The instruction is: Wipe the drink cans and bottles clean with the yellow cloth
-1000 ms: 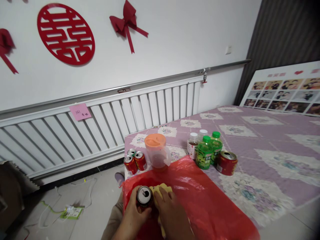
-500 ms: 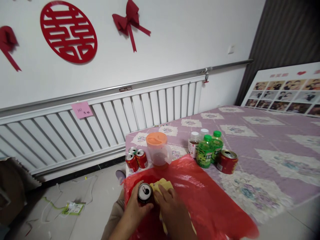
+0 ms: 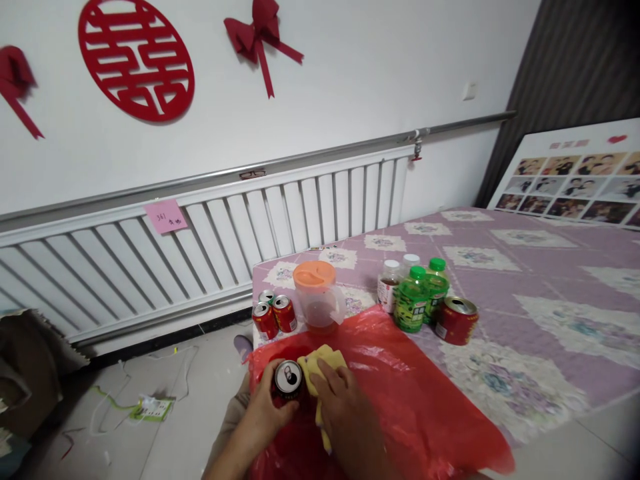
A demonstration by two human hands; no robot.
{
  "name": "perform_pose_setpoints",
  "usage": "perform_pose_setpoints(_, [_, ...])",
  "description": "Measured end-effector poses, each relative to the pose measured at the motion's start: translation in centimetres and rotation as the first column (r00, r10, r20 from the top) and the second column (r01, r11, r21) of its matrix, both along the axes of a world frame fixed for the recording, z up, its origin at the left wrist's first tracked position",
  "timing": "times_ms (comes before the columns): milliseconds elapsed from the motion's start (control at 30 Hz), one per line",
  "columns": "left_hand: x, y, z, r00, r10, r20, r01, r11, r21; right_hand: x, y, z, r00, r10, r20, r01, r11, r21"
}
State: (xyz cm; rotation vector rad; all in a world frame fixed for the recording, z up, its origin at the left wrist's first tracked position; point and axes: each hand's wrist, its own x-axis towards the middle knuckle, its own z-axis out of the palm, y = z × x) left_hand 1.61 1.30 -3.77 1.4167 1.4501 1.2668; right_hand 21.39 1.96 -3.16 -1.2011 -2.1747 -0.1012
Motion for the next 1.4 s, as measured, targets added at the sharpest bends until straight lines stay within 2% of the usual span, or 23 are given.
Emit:
perform_pose_setpoints(100, [0.0, 0.0, 0.3, 0.999, -0.037, 0.016, 0.037, 0.999, -0.003, -0.5, -0.1, -0.2, 1.000, -0.012, 0.010, 0.011, 1.000, 0.021])
perform_pose_setpoints(267, [0.0, -0.1, 1.0, 0.999, -0.045, -0.013, 0.044, 0.999, -0.030, -0.9, -0.3, -0.3, 0.992, -0.022, 0.124, 0.024, 1.000, -0.017])
perform_pose_setpoints(500, [0.8, -0.5, 1.8, 0.992, 0.090, -0.091, -0.096, 0.993, -0.066, -0.5, -0.2, -0.5, 0.999, -0.036, 0.025, 0.036, 0.999, 0.001])
perform_pose_setpoints(633, [0.7, -0.2, 1.4, 0.982, 0.136, -0.133, -0.140, 0.990, -0.020, -0.2, -0.4, -0.2, 1.000, -0.025, 0.005, 0.025, 0.999, 0.039])
perform_pose_setpoints(833, [0.3, 0.1, 0.2, 0.998, 0.056, -0.031, -0.056, 0.998, -0.005, -0.6, -0.7, -0.6, 0.996, -0.030, 0.083, 0.028, 0.999, 0.029])
perform_pose_setpoints(933, [0.0, -0.1, 0.3, 0.999, 0.036, 0.020, -0.036, 0.999, -0.006, -0.6, -0.6, -0.9, 0.990, -0.008, 0.142, 0.008, 1.000, 0.005])
perform_pose_setpoints(1067, [0.1, -0.3, 0.9, 1.000, 0.005, -0.009, -0.005, 1.000, -0.010, -0.5, -0.5, -0.7, 0.995, -0.008, 0.104, 0.005, 0.999, 0.036])
perform_pose_setpoints(1233, [0.6, -0.4, 1.1, 0.994, 0.076, -0.079, -0.080, 0.996, -0.042, -0.3, -0.7, 0.2, 0.999, -0.026, -0.038, 0.030, 0.993, 0.112])
perform_pose_setpoints(1400, [0.5, -0.1, 0.4, 0.983, 0.133, -0.124, -0.131, 0.991, 0.027, -0.3, -0.8, 0.0, 0.999, -0.020, -0.034, 0.025, 0.989, 0.143])
